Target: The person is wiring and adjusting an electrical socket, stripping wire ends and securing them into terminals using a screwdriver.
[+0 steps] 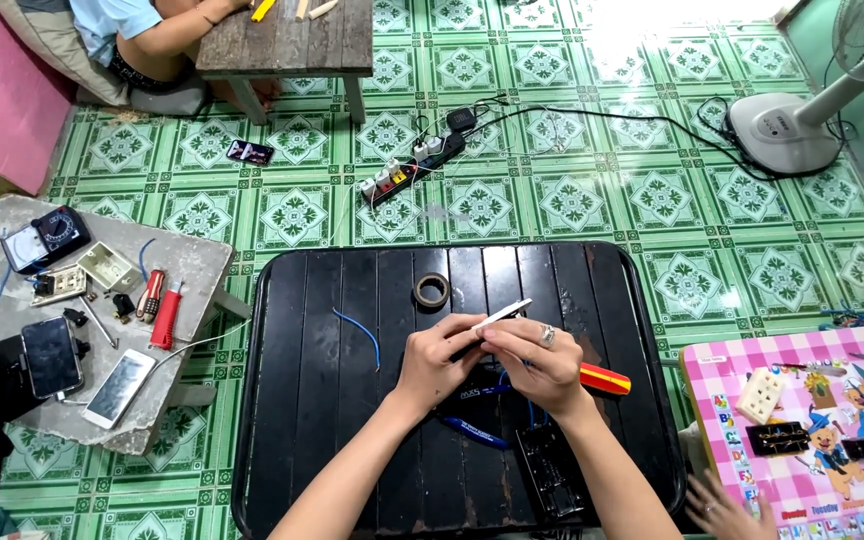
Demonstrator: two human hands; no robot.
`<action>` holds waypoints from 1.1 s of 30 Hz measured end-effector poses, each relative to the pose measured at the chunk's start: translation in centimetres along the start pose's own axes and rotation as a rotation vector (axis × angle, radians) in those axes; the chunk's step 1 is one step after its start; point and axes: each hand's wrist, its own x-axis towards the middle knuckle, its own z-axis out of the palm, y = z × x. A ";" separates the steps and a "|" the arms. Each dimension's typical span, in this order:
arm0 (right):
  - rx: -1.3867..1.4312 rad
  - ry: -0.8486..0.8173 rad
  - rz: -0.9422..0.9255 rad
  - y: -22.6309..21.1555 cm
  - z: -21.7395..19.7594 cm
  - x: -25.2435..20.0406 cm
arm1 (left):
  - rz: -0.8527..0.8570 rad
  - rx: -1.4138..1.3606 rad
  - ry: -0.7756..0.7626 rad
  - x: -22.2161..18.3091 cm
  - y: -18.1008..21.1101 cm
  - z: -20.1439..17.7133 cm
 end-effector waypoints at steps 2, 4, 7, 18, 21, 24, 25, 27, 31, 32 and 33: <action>0.004 -0.007 0.010 0.0 0.2 -0.2 | -0.003 0.003 0.005 0.1 0.1 0.0; 0.010 -0.012 0.027 -0.1 0.2 -0.4 | -0.012 0.006 0.005 -0.1 -0.1 0.0; 0.029 -0.013 0.058 0.2 0.0 -0.6 | -0.001 0.009 -0.015 -0.3 -0.6 0.2; 0.009 0.002 0.055 -0.1 -0.1 -0.4 | -0.003 0.006 -0.008 -0.5 -0.6 0.2; -0.017 0.023 0.033 -0.1 -0.1 -0.4 | -0.001 0.015 -0.006 -0.7 -0.8 0.4; -0.018 0.042 0.013 -0.1 0.1 -0.2 | 0.004 0.007 -0.013 -0.6 -0.8 0.3; -0.018 0.042 0.013 -0.1 0.1 -0.2 | 0.005 0.007 -0.013 -0.7 -0.8 0.3; -0.039 0.054 -0.004 -0.2 0.1 -0.3 | 0.009 0.020 -0.010 -0.7 -0.8 0.3; -0.047 0.077 -0.016 0.0 0.2 -0.4 | -0.005 0.015 -0.017 -0.7 -0.8 0.3; -0.047 0.079 -0.012 -0.2 0.2 -0.3 | -0.008 0.016 -0.020 -0.6 -0.8 0.3; -0.045 0.079 -0.007 -0.3 0.3 -0.2 | -0.013 0.018 -0.022 -0.7 -0.8 0.3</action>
